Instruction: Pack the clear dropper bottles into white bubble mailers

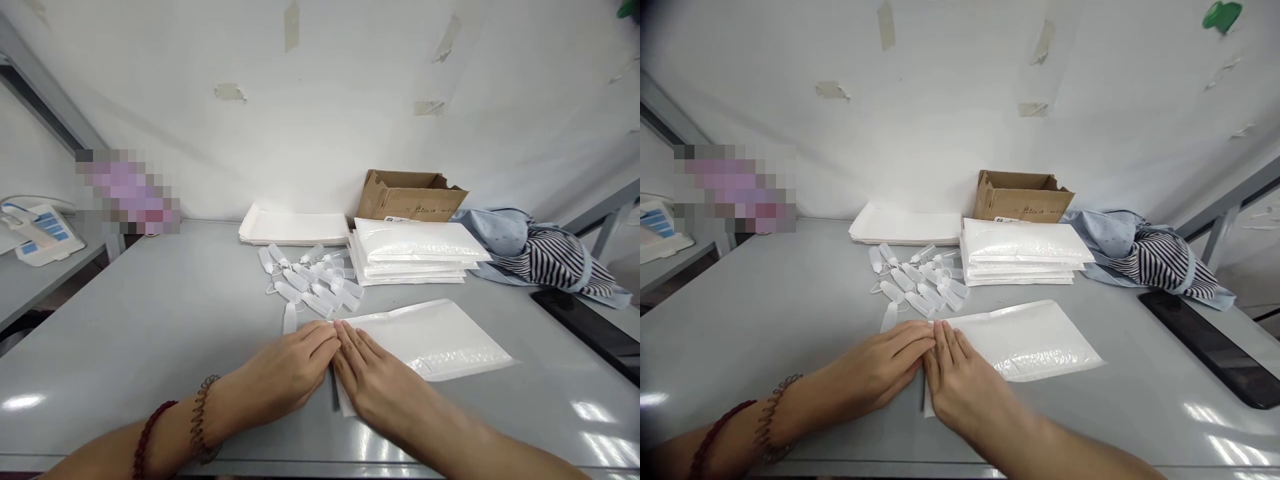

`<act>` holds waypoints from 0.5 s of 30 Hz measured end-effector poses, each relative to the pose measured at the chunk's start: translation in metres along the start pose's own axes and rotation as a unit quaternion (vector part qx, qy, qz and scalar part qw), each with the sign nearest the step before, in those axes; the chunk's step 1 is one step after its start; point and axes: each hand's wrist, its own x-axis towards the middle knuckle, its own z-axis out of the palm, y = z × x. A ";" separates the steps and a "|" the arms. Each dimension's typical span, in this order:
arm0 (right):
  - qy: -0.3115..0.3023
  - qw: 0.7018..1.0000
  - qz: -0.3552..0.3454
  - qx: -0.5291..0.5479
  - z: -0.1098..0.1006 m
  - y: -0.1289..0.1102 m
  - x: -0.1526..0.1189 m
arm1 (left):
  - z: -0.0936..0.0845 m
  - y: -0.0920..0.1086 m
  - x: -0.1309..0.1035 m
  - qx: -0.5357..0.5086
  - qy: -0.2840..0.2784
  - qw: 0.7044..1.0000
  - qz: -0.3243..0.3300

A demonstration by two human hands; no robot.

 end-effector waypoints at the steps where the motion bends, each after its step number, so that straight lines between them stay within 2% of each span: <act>1: 0.012 1.000 -0.010 -0.008 -0.002 0.003 0.001 | 0.000 0.001 0.000 -0.011 0.000 1.000 -0.007; 3: 0.027 0.999 -0.022 0.005 -0.009 0.011 0.002 | -0.001 0.003 0.000 -0.033 0.011 0.999 -0.024; 6: 0.054 0.997 -0.005 0.056 -0.025 0.017 0.001 | -0.003 0.009 0.001 -0.037 0.071 0.996 -0.033; 9: 0.057 0.994 0.006 0.092 -0.036 0.016 0.002 | -0.001 0.017 0.003 0.002 0.134 0.991 -0.006; 12: 0.065 0.992 0.007 0.105 -0.039 0.020 0.004 | 0.003 0.020 0.005 0.032 0.158 0.987 0.014; 13: 0.083 0.991 0.014 0.107 -0.039 0.023 0.003 | 0.004 0.020 0.006 0.027 0.158 0.987 0.013; 15: 0.161 0.981 0.035 0.099 -0.041 0.028 -0.003 | 0.000 0.015 0.009 -0.013 0.153 0.988 -0.012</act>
